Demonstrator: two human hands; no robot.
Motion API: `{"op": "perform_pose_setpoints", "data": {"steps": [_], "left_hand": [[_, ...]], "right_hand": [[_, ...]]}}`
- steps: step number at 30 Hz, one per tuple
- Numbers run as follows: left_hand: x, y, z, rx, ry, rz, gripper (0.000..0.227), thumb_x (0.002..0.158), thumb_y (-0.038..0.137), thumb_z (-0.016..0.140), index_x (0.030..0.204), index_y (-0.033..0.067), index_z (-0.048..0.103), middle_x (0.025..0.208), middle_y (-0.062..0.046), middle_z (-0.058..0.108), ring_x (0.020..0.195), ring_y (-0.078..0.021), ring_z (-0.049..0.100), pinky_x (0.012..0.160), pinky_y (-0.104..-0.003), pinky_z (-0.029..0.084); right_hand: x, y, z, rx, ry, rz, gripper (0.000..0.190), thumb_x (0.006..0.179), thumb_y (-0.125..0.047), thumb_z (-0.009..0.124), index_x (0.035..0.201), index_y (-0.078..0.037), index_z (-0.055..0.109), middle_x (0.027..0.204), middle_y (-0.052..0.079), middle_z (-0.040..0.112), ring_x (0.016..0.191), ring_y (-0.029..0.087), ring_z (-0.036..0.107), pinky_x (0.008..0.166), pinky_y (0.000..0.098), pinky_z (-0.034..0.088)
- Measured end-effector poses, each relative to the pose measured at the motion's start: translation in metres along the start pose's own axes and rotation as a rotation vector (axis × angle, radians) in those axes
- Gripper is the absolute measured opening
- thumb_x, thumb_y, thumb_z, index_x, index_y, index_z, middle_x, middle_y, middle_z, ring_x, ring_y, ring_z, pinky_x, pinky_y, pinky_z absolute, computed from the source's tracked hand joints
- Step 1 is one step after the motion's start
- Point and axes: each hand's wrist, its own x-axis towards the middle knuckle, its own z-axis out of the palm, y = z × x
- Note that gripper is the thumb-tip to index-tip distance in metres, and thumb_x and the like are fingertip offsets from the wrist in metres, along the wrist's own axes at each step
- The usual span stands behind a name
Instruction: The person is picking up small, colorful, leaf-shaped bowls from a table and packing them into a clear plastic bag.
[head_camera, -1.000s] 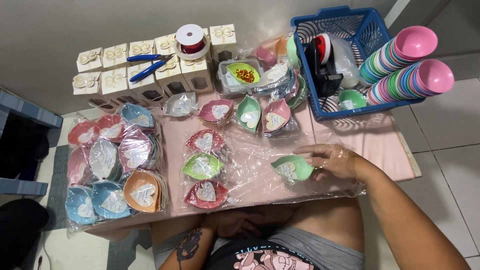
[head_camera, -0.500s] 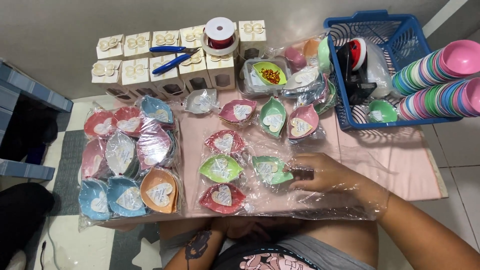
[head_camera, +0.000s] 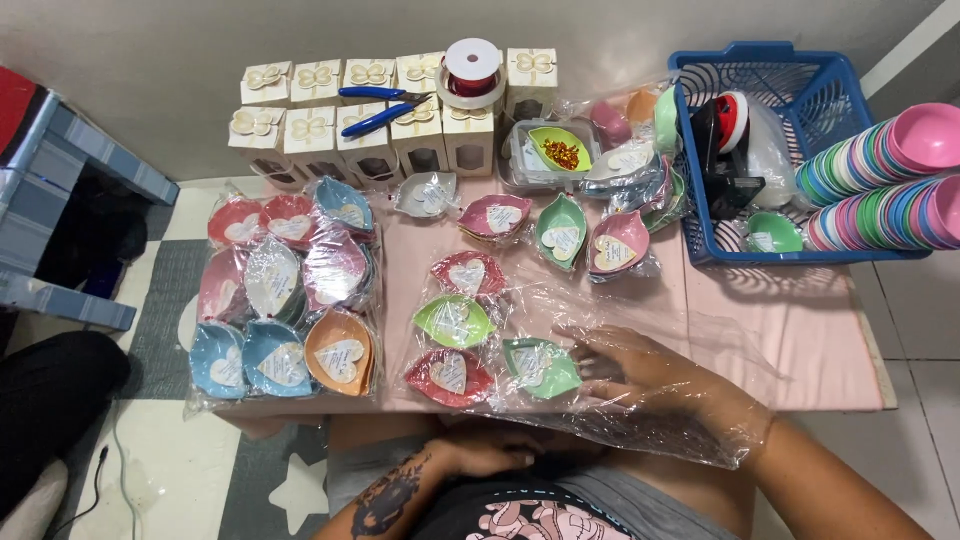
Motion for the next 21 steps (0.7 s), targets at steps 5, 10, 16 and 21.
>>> {"op": "perform_pose_setpoints", "data": {"steps": [5, 10, 16, 21], "left_hand": [[-0.091, 0.075, -0.006, -0.055, 0.179, 0.332, 0.046, 0.101, 0.027, 0.052, 0.142, 0.0074, 0.06, 0.14, -0.012, 0.066, 0.117, -0.0315, 0.065, 0.098, -0.043, 0.052], [-0.148, 0.131, -0.012, 0.039, 0.749, 0.731, 0.024, 0.091, 0.003, 0.065, 0.115, 0.0056, 0.07, 0.113, -0.009, 0.072, 0.1, -0.0278, 0.07, 0.089, -0.039, 0.058], [-0.101, 0.088, -0.011, 0.687, 1.401, 0.338, 0.063, 0.088, 0.043, 0.082, 0.141, 0.0167, 0.061, 0.15, -0.011, 0.052, 0.144, -0.0326, 0.043, 0.119, -0.051, 0.035], [-0.077, 0.076, -0.02, 0.685, 1.354, 0.178, 0.09, 0.076, 0.051, 0.09, 0.15, 0.0142, 0.054, 0.16, -0.015, 0.046, 0.15, -0.0368, 0.042, 0.123, -0.059, 0.032]], "right_hand": [[0.005, -0.017, 0.003, -0.019, 0.21, -0.011, 0.058, 0.089, -0.046, 0.067, 0.144, -0.029, 0.066, 0.109, -0.002, 0.081, 0.095, 0.014, 0.074, 0.084, 0.0302, 0.056], [0.004, -0.02, 0.005, -0.046, 0.238, 0.056, 0.046, 0.09, -0.041, 0.072, 0.133, -0.025, 0.073, 0.114, -0.003, 0.08, 0.097, 0.013, 0.074, 0.086, 0.0284, 0.058], [0.007, -0.003, 0.005, -0.068, 0.215, -0.103, 0.044, 0.085, -0.037, 0.075, 0.126, -0.023, 0.078, 0.117, 0.002, 0.081, 0.096, 0.019, 0.075, 0.088, 0.033, 0.06], [0.002, -0.014, 0.009, 0.003, 0.119, 0.121, 0.052, 0.088, -0.035, 0.074, 0.139, -0.038, 0.07, 0.118, -0.002, 0.077, 0.101, 0.015, 0.073, 0.09, 0.0309, 0.059]]}}
